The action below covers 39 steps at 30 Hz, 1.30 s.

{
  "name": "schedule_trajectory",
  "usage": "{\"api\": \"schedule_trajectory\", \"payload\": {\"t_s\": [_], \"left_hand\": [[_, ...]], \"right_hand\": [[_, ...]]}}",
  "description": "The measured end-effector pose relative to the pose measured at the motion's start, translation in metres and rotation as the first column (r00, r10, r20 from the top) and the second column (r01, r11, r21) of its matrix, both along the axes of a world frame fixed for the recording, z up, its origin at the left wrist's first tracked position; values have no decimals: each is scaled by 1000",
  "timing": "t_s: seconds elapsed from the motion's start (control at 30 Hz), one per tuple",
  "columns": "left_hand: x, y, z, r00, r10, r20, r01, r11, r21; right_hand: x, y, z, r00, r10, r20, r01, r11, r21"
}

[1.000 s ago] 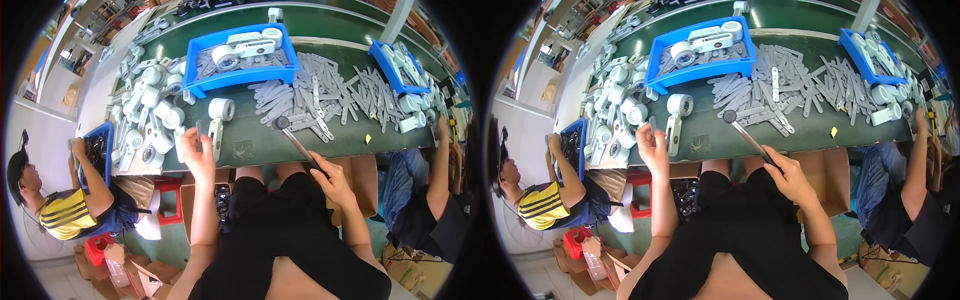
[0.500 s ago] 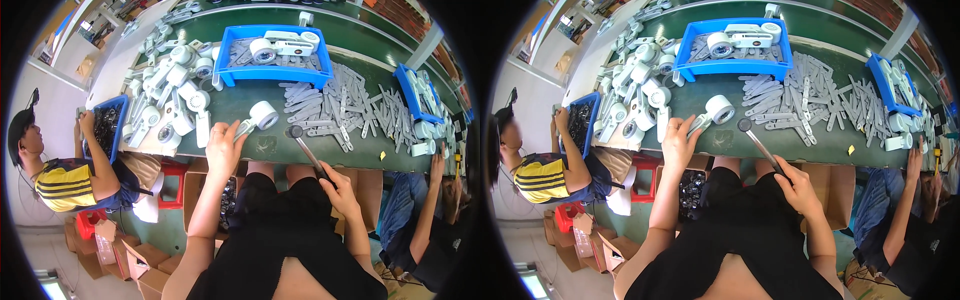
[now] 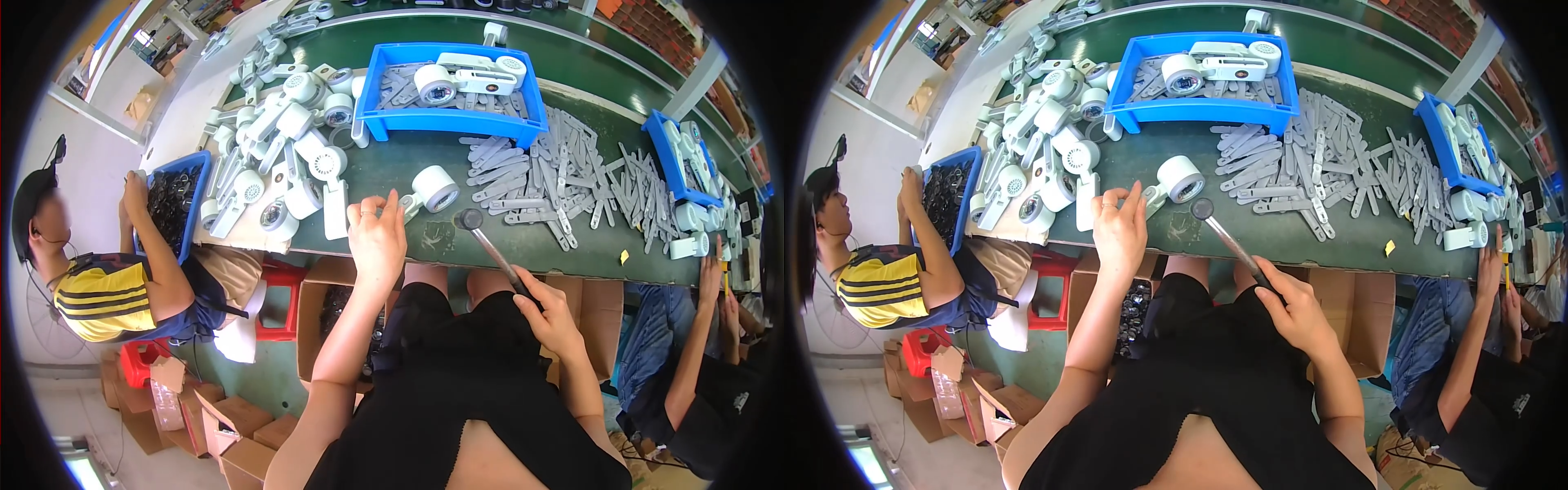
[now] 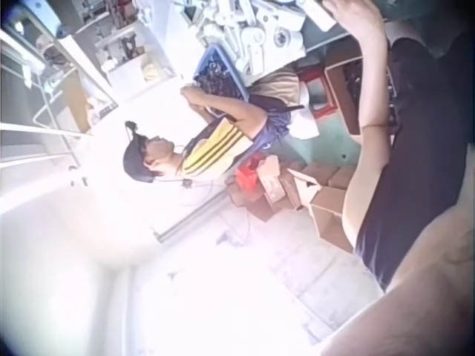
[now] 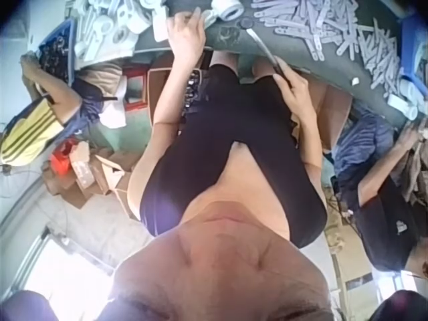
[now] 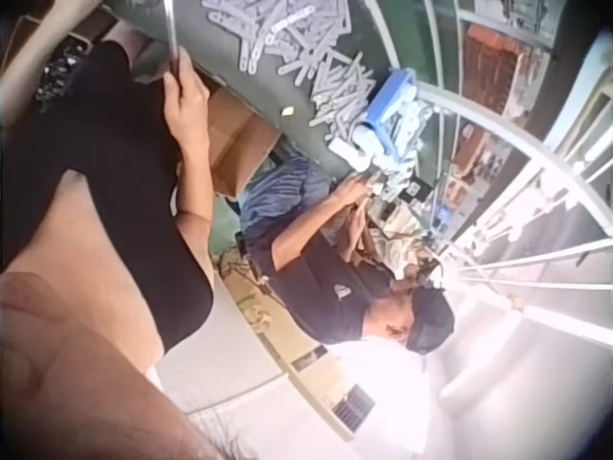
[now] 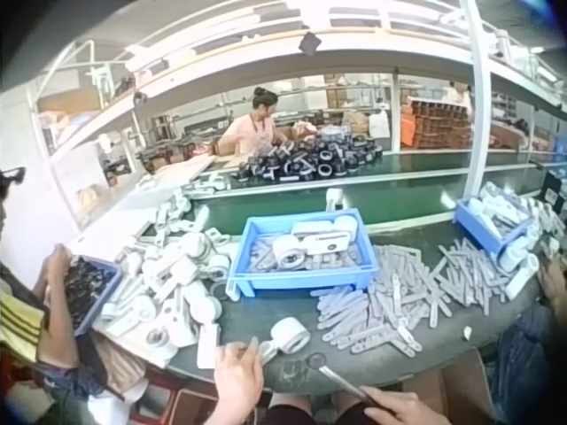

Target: The person assembles portable fan components by fitting plastic strips into fan handles, tapping them into place with a small hammer, and placing the assembled fans into a plastic tray.

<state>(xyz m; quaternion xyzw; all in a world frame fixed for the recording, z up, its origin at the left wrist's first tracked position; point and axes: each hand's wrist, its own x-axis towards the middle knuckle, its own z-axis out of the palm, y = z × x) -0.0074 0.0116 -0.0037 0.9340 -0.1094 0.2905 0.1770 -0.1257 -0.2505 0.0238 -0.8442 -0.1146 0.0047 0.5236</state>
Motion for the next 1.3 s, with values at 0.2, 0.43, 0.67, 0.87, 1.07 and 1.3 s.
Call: {"api": "schedule_trajectory", "payload": {"t_s": [0.2,0.43,0.67,0.87,1.07,1.3], "left_hand": [[-2,0,-3,1000,27,-6,-27,1000,7],[4,4,-12,999,-43,-2,40,955,-295],[0,2,-6,998,-36,-50,7,878,-478],[0,4,-11,997,-73,-33,46,860,-509],[1,4,-12,997,-78,-13,61,866,-496],[3,5,-9,994,-103,-31,74,860,-505]], "right_hand": [[18,20,-1,998,50,49,-51,999,19],[64,44,-5,970,122,208,-110,992,-66],[65,49,10,972,127,196,-108,988,-108],[70,52,27,972,126,197,-103,987,-122],[75,48,23,964,195,180,-158,966,-205],[80,46,30,978,183,104,-157,964,-216]]}}
